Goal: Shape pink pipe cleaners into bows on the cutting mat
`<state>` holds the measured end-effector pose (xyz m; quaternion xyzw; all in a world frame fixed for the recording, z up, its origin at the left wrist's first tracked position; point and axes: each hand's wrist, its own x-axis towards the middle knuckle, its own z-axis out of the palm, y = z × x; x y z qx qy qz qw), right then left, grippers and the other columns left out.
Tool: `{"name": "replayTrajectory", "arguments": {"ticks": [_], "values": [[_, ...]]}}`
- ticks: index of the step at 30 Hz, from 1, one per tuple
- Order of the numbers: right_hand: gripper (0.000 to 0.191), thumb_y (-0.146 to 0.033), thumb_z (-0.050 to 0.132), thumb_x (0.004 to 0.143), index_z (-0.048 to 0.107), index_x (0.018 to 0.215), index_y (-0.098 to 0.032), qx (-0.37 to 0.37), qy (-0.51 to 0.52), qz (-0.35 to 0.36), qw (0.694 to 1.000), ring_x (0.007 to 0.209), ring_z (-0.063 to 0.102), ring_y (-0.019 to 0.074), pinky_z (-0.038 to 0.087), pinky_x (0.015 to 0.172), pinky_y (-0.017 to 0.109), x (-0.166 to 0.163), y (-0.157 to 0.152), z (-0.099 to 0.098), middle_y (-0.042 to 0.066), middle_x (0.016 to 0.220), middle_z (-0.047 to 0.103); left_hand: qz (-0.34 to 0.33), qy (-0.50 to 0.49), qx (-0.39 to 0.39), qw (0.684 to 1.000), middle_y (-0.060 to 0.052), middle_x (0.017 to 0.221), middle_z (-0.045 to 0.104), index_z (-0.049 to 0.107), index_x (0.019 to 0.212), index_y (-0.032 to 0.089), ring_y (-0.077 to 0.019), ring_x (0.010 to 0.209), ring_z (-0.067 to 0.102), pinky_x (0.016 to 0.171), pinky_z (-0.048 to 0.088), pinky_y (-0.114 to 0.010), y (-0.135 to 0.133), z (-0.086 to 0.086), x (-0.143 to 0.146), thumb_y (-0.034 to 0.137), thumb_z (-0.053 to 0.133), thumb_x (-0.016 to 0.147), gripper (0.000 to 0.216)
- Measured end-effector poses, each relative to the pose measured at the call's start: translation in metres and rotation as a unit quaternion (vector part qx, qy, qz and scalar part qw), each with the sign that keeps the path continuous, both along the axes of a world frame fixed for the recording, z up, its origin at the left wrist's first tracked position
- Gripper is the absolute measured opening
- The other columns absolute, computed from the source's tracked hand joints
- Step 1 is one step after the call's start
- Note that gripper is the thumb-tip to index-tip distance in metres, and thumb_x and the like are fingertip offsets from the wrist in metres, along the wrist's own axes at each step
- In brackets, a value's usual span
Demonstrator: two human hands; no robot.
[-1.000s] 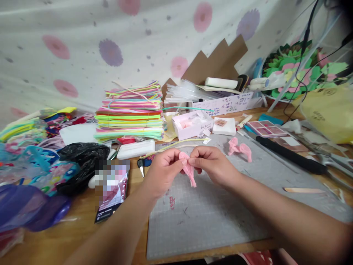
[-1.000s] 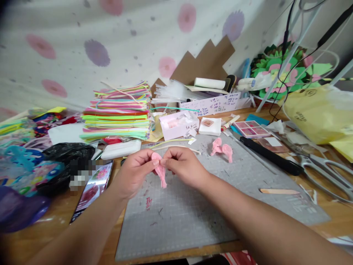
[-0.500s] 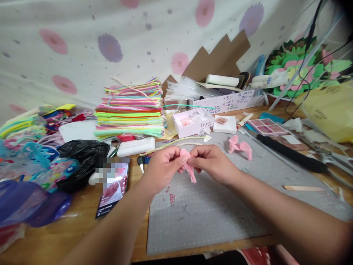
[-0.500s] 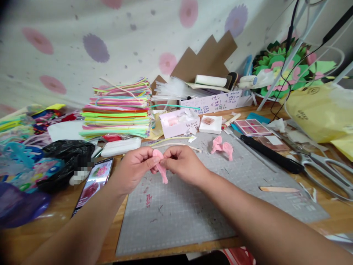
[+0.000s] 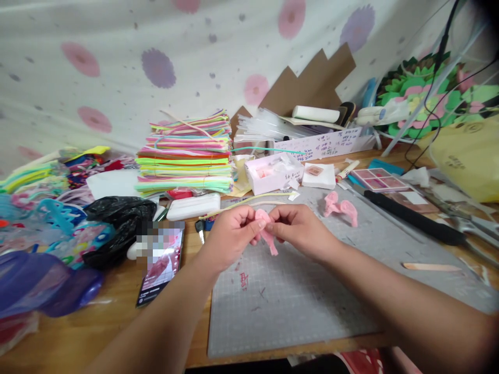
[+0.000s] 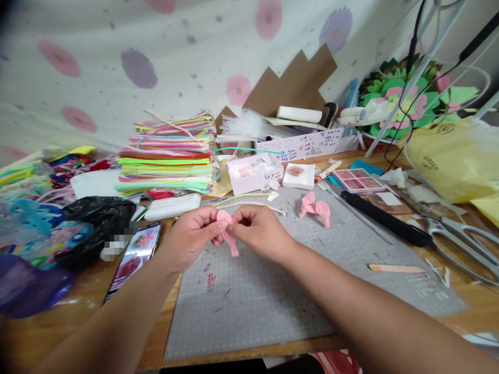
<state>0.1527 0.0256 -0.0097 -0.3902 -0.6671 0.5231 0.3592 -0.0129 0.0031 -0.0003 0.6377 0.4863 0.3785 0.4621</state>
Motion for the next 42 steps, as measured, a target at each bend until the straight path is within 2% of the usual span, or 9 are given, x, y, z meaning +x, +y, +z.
{"name": "replayTrajectory", "arguments": {"ticks": [6,11,14,20,25,31,39,42], "values": [[0.018,-0.03,0.054,0.077,0.051,0.065,-0.016,0.003,0.019,0.008,1.0,0.047,0.048,0.0094,0.034,0.046,0.022,-0.0022,-0.001,-0.002,-0.002,0.052,0.055,-0.004,-0.011,-0.001,1.0,0.001,0.064,0.054,0.057,0.079,0.014,-0.0095,0.056,0.049,0.053,0.04,-0.022,0.0009,-0.0019,0.0024,0.032,0.055,0.081,0.018],[0.019,-0.03,0.049,0.081,0.046,0.066,-0.019,0.0,0.033,0.017,0.999,0.043,0.049,0.01,0.035,0.044,0.022,-0.0036,-0.0019,-0.0015,-0.003,0.047,0.053,0.011,0.009,0.024,1.0,0.003,0.058,0.051,0.055,0.071,0.015,-0.0087,0.054,0.045,0.052,0.037,-0.022,0.001,-0.0047,0.0014,0.028,0.054,0.081,0.017],[0.019,-0.03,0.05,0.081,0.047,0.066,-0.019,0.003,0.025,0.008,1.0,0.044,0.049,0.0107,0.035,0.045,0.023,-0.0034,-0.0015,-0.0017,-0.002,0.047,0.054,0.016,0.02,0.029,0.999,0.003,0.058,0.051,0.053,0.069,0.015,-0.0086,0.053,0.045,0.052,0.036,-0.022,0.0015,-0.0048,0.0005,0.027,0.054,0.081,0.017],[0.017,-0.027,0.052,0.079,0.051,0.066,-0.017,-0.016,0.024,0.043,0.999,0.048,0.05,0.0103,0.035,0.048,0.023,-0.0021,-0.0005,-0.0002,-0.001,0.051,0.057,0.018,0.0,0.018,1.0,0.004,0.056,0.051,0.049,0.068,0.016,-0.0085,0.052,0.047,0.051,0.037,-0.021,0.0027,-0.0036,-0.0009,0.032,0.056,0.081,0.021],[0.019,-0.024,0.05,0.078,0.049,0.061,-0.017,0.013,-0.002,0.012,1.0,0.046,0.044,0.0087,0.033,0.048,0.022,-0.0042,-0.0028,0.0013,-0.003,0.047,0.053,0.013,0.008,0.014,1.0,0.005,0.054,0.051,0.046,0.065,0.016,-0.0076,0.05,0.045,0.05,0.035,-0.021,0.0017,-0.0033,-0.0001,0.032,0.056,0.082,0.024],[0.015,-0.025,0.049,0.077,0.047,0.063,-0.018,0.007,0.015,-0.026,1.0,0.045,0.045,0.0096,0.034,0.048,0.023,-0.0055,-0.0036,-0.0018,-0.004,0.048,0.051,0.014,-0.005,0.012,1.0,0.005,0.054,0.051,0.046,0.065,0.017,-0.0077,0.05,0.045,0.051,0.036,-0.021,0.0029,-0.0049,0.0009,0.032,0.055,0.082,0.025],[0.019,-0.03,0.051,0.08,0.051,0.067,-0.016,-0.003,0.012,0.018,1.0,0.046,0.047,0.01,0.034,0.048,0.023,-0.0059,-0.0032,0.0016,-0.002,0.05,0.053,0.009,-0.019,0.042,0.999,0.005,0.057,0.051,0.049,0.067,0.016,-0.0079,0.054,0.046,0.054,0.037,-0.021,0.0047,-0.0067,-0.0014,0.031,0.056,0.083,0.022],[0.018,-0.029,0.05,0.08,0.05,0.066,-0.017,0.019,-0.012,0.001,1.0,0.046,0.046,0.0096,0.033,0.048,0.022,-0.0071,-0.0039,0.001,-0.003,0.05,0.052,0.003,-0.026,0.031,0.999,0.004,0.058,0.05,0.049,0.068,0.016,-0.008,0.054,0.046,0.054,0.037,-0.022,0.0043,-0.0068,-0.0004,0.032,0.056,0.083,0.022]]}}
